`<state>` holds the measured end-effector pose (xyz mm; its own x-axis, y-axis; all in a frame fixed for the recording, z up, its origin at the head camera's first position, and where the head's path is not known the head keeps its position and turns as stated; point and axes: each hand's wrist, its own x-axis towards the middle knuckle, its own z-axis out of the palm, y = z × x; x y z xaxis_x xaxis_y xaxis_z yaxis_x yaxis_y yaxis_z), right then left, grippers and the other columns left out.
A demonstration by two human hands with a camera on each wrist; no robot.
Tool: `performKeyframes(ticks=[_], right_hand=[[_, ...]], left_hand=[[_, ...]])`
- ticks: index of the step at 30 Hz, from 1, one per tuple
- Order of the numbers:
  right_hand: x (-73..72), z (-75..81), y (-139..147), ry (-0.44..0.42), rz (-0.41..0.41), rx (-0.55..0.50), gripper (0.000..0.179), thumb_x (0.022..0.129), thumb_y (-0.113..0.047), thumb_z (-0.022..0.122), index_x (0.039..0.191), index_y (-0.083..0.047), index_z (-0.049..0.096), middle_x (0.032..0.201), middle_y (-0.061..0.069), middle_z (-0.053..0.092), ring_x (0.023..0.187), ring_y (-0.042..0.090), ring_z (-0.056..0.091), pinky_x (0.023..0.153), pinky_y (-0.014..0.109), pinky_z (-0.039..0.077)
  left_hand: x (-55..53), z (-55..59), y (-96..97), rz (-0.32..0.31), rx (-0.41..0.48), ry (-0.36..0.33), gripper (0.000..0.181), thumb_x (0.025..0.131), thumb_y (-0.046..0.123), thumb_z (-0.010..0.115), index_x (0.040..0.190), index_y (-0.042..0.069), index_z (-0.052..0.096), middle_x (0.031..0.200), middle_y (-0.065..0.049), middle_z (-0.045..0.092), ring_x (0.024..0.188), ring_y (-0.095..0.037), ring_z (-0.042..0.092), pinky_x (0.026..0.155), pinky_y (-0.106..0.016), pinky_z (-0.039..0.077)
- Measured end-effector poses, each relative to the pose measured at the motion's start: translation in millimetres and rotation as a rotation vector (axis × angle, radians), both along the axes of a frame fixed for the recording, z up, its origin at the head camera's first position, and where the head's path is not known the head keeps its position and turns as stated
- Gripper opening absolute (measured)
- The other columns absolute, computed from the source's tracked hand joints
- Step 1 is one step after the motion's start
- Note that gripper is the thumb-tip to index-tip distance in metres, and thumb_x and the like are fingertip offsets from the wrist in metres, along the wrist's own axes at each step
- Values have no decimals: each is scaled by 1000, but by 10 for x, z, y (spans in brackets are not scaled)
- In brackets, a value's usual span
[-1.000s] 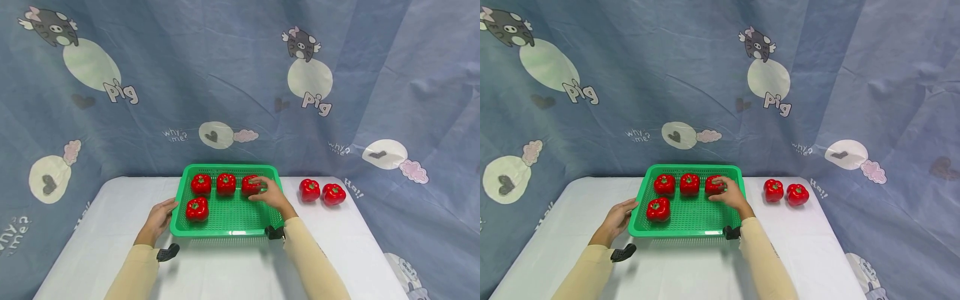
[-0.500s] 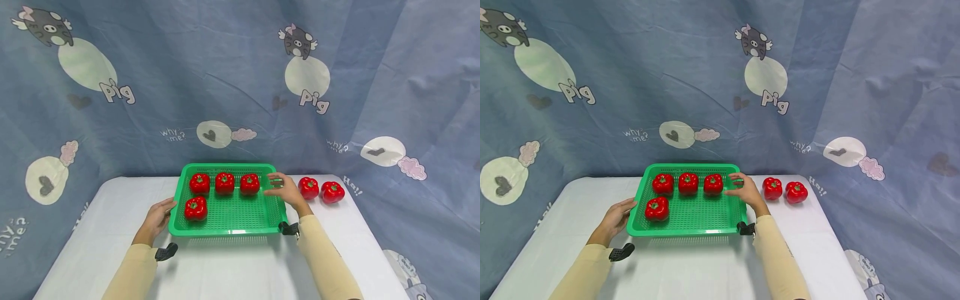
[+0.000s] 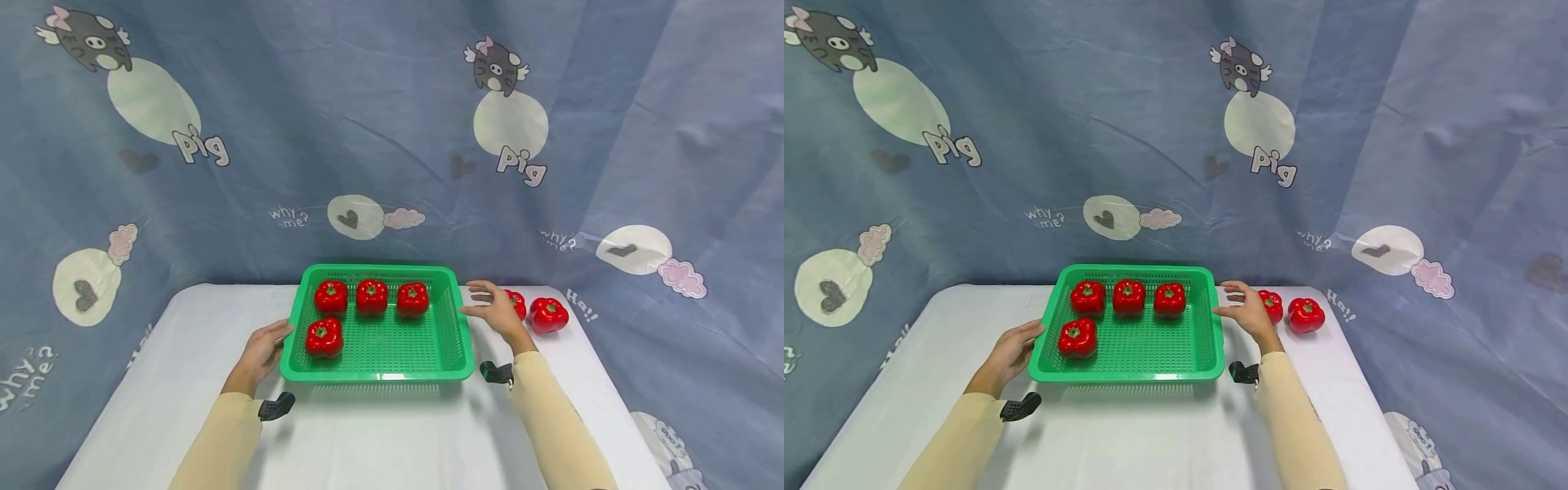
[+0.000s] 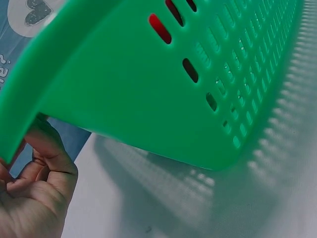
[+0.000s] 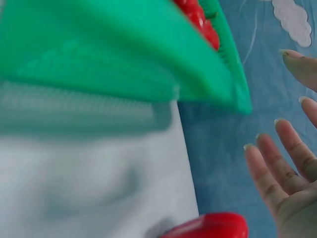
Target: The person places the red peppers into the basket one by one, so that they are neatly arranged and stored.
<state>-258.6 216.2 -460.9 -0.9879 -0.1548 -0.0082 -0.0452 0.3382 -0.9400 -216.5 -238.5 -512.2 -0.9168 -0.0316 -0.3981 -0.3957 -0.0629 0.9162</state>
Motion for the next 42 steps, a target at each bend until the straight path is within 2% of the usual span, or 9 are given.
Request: performKeyframes(ticks=[4,5,7,14,19,24,33,39,42], right_hand=[[-22,11,115,13,-36,40,61,82,-3,75,136,2,47,136,25,47,127,42,44,105,52,41],[-50,-28,157,24,-45,61,61,82,-5,75,136,1,48,135,24,48,126,41,45,106,52,41],[-108,-111,248,35,-66,103,62,81,-8,76,136,-1,48,135,22,49,126,39,45,106,51,41],[-135,-135,416,8,-111,204,65,82,-10,75,139,-5,44,139,20,46,124,40,45,99,52,48],[-165,-153,508,-31,-140,231,71,82,-12,76,142,-7,40,143,21,40,130,41,37,103,56,42],[-195,-198,589,-61,-167,258,74,81,-12,77,144,-7,38,146,20,37,134,40,30,109,57,35],[-267,-264,645,-134,-178,304,78,81,-10,76,146,-9,34,147,24,30,132,45,28,104,59,40],[-306,-297,648,-161,-170,342,77,82,-6,74,147,-7,32,146,26,29,132,46,28,105,59,38],[-314,-298,632,-160,-166,364,79,81,-4,74,147,-6,31,147,27,28,133,47,27,104,61,38]], left_hand=[[-6,14,17,2,-8,5,55,100,21,52,147,-1,34,148,-19,37,106,-7,54,87,-17,52],[-3,17,19,1,-9,7,55,100,20,53,147,-2,34,148,-19,37,103,-5,54,86,-17,52],[0,19,25,4,-7,8,55,100,20,54,147,-2,34,147,-19,39,103,-6,54,86,-17,53],[15,16,18,13,15,28,54,100,18,54,145,-4,36,136,-12,49,90,1,57,84,-17,53],[19,-2,8,19,14,28,54,100,19,54,145,-4,36,135,-12,51,90,2,58,85,-18,54],[13,2,-4,20,11,16,54,100,19,53,146,-3,35,146,-18,41,90,3,58,87,-17,53],[7,-1,-2,11,13,19,54,100,18,52,146,-3,34,147,-20,38,91,3,58,87,-17,53],[-6,-9,0,-2,-10,21,55,101,21,52,147,-2,33,150,-21,35,100,0,56,91,-19,51],[-9,-13,3,2,-10,19,55,100,21,52,147,-3,34,149,-21,36,99,-1,57,91,-20,52]])
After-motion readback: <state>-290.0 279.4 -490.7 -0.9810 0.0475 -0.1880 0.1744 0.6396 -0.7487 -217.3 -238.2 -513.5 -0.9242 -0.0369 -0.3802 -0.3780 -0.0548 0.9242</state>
